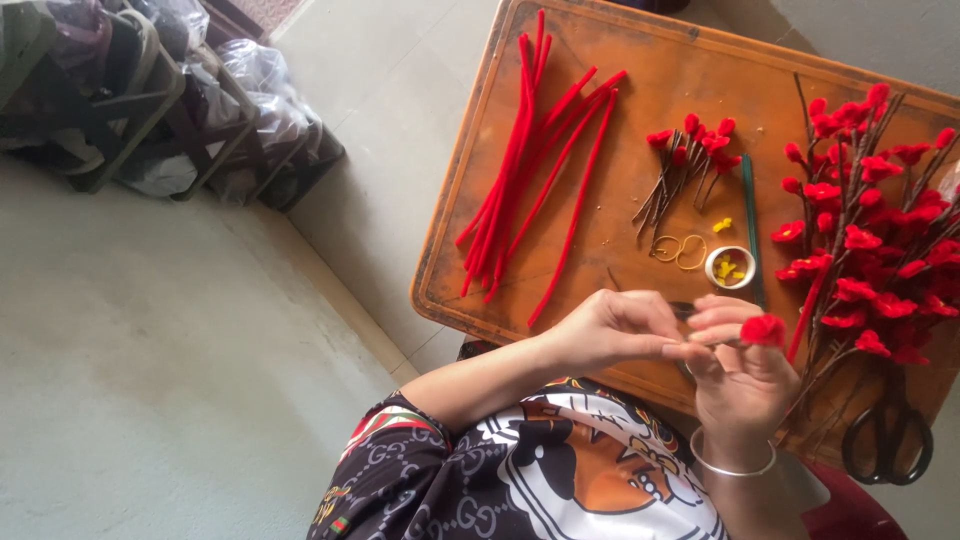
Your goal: Crafting artificial flower petals by twisting and shaping red pipe cleaners at a design station.
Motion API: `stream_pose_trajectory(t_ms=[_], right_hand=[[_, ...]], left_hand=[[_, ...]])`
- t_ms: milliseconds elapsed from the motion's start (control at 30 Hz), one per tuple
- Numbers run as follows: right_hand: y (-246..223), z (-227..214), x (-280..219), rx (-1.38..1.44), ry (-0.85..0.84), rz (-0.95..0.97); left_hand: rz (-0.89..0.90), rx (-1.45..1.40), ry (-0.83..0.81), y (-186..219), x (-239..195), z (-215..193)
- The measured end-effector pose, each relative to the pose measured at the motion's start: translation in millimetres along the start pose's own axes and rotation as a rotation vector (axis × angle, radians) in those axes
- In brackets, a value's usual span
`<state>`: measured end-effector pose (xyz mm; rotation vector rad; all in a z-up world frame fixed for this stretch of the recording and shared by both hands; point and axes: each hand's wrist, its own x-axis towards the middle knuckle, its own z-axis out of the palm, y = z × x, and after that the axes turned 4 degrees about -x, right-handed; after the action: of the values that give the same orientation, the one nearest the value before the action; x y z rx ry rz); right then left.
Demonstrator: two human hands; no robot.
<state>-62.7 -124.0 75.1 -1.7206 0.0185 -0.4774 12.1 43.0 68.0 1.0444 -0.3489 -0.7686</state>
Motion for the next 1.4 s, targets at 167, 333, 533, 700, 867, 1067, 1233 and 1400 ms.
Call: stream_pose_trajectory(t_ms=[167, 333, 533, 700, 867, 1067, 1233, 1400], right_hand=[[-5, -7, 4, 0.138, -0.152, 0.108], [-3, -1, 2, 0.138, -0.049, 0.139], [0, -3, 2, -0.078, 0.001, 0.123], [-8, -4, 11, 0.065, -0.117, 0.094], [7, -3, 4, 0.125, -0.003, 0.099], [4, -6, 7, 0.129, -0.065, 0.107], [4, -5, 8, 0.154, -0.097, 0.114], [13, -3, -1, 0.03, 0.007, 0.115]], left_hand=[[-0.075, -0.409, -0.093, -18, 0, -7], [-0.058, -0.336, -0.063, -18, 0, -4], [0.155, 0.288, 0.097, -17, 4, -1], [-0.08, -0.402, -0.057, -35, 4, -6], [0.03, -0.131, 0.024, -26, 2, 5], [-0.037, -0.325, -0.002, -24, 3, 1], [-0.044, -0.338, 0.014, -21, 3, 1], [0.134, 0.244, 0.169, -19, 1, 6]])
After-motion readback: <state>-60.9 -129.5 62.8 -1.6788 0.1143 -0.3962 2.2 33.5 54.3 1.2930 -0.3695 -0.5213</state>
